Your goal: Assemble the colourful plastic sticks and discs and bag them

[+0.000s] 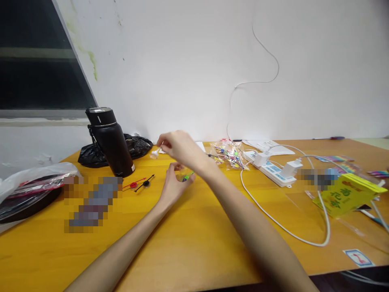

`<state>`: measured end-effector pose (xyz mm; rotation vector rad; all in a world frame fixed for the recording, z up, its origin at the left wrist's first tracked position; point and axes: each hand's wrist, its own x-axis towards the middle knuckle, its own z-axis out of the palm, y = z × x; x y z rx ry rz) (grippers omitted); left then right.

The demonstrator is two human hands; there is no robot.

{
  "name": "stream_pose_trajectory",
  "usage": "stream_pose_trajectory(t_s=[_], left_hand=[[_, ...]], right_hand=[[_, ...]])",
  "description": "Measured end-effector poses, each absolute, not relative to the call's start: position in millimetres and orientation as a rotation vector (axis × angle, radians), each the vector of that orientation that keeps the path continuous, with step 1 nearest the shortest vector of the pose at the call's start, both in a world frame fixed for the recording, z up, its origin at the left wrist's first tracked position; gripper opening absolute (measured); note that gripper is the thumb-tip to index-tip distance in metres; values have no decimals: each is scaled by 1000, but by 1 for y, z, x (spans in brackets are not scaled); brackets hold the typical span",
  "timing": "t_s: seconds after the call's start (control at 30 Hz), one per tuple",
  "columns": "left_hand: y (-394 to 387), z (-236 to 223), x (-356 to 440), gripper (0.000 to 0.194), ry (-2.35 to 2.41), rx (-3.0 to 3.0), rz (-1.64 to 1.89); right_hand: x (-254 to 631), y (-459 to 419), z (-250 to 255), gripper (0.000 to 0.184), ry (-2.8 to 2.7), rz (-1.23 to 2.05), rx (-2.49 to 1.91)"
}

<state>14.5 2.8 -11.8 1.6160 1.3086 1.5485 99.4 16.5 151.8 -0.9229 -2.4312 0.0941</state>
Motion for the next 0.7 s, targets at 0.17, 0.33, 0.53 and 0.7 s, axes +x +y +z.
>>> stream_pose_trajectory(t_s=[0.17, 0.33, 0.53, 0.7], left_hand=[[0, -8, 16, 52, 1343, 1574, 1485], [-1, -8, 17, 54, 1348, 1542, 1424], [1, -7, 15, 51, 1301, 1531, 1461], [-2, -2, 14, 47, 1281, 1541, 1426]], right_hand=[[160, 15, 186, 27, -2248, 209, -975], [209, 7, 200, 22, -2183, 243, -1084], [232, 1, 207, 21, -2224, 339, -1151], [232, 2, 207, 18, -2273, 375, -1172]])
